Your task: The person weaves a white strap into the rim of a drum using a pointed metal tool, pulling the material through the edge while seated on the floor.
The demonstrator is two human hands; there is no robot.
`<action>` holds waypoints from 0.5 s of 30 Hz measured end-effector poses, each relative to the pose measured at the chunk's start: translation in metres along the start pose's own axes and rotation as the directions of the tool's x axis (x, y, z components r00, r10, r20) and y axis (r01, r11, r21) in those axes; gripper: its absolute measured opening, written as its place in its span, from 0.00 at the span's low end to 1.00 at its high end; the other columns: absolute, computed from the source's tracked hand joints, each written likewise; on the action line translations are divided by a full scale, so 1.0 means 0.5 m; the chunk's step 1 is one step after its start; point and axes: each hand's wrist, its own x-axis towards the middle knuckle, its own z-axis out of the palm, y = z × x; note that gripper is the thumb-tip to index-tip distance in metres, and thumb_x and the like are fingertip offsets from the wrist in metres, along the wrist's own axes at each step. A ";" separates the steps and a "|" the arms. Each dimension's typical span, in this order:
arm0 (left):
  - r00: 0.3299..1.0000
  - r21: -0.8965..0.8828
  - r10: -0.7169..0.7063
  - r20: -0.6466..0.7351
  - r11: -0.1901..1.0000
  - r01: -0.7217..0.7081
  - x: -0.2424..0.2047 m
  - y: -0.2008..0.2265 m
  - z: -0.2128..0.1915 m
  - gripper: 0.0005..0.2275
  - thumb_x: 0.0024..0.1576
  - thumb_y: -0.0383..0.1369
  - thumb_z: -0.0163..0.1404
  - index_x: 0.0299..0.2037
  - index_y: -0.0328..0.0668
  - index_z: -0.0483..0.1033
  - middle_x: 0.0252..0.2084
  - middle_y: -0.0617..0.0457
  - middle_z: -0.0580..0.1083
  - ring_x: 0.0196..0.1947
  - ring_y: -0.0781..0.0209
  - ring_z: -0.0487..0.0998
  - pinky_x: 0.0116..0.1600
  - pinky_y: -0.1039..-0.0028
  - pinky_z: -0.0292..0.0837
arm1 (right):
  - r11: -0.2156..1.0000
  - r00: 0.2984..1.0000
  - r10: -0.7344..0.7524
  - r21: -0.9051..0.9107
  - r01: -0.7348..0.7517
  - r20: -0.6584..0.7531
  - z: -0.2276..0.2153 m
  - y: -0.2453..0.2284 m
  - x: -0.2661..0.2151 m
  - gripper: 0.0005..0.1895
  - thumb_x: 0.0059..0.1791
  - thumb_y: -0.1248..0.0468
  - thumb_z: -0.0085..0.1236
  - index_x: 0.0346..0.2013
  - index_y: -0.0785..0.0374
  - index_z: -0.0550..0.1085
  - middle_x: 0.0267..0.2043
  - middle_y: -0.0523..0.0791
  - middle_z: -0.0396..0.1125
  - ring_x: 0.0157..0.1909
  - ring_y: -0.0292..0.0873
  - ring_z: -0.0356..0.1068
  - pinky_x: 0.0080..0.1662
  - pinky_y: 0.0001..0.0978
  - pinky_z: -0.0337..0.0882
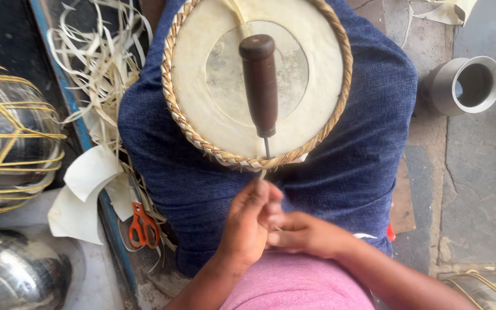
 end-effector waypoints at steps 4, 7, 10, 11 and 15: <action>0.957 0.175 0.286 0.054 0.941 -0.291 -0.007 0.030 -0.014 0.09 0.62 0.35 0.56 0.35 0.39 0.74 0.21 0.62 0.64 0.17 0.77 0.60 0.22 0.83 0.55 | 0.992 0.971 -0.083 -0.115 0.058 -0.224 -0.083 -0.035 -0.083 0.13 0.52 0.57 0.55 0.36 0.63 0.80 0.20 0.36 0.57 0.22 0.32 0.53 0.25 0.24 0.52; 0.954 0.348 0.294 0.049 0.891 -0.293 0.003 0.051 -0.017 0.09 0.60 0.33 0.56 0.32 0.38 0.73 0.21 0.62 0.67 0.16 0.76 0.59 0.21 0.83 0.53 | 0.938 0.910 -0.189 -0.341 0.056 -0.368 -0.130 -0.063 -0.144 0.13 0.52 0.56 0.56 0.34 0.63 0.80 0.24 0.36 0.63 0.26 0.31 0.58 0.29 0.23 0.59; 0.946 0.626 0.322 0.041 0.730 -0.276 0.029 0.071 -0.014 0.09 0.59 0.33 0.56 0.29 0.39 0.75 0.22 0.61 0.70 0.17 0.77 0.60 0.21 0.82 0.53 | 0.909 0.890 -0.181 -0.417 -0.011 -0.419 -0.125 -0.065 -0.166 0.11 0.49 0.58 0.61 0.32 0.65 0.80 0.23 0.38 0.65 0.26 0.32 0.60 0.29 0.25 0.62; 0.929 0.726 0.363 0.073 0.620 -0.299 0.031 0.070 -0.013 0.09 0.60 0.33 0.57 0.29 0.40 0.76 0.22 0.62 0.70 0.19 0.78 0.61 0.24 0.82 0.55 | 0.905 0.895 -0.149 -0.422 -0.048 -0.421 -0.119 -0.066 -0.169 0.11 0.48 0.59 0.63 0.31 0.65 0.80 0.22 0.39 0.64 0.25 0.33 0.60 0.28 0.27 0.62; 0.837 0.782 0.515 0.183 0.441 -0.442 0.043 0.053 -0.008 0.14 0.61 0.33 0.58 0.25 0.38 0.71 0.20 0.64 0.66 0.21 0.79 0.59 0.25 0.81 0.54 | 0.808 0.876 -0.193 -0.578 -0.114 -0.442 -0.085 -0.100 -0.160 0.10 0.47 0.58 0.62 0.34 0.62 0.80 0.22 0.39 0.71 0.25 0.32 0.67 0.29 0.28 0.69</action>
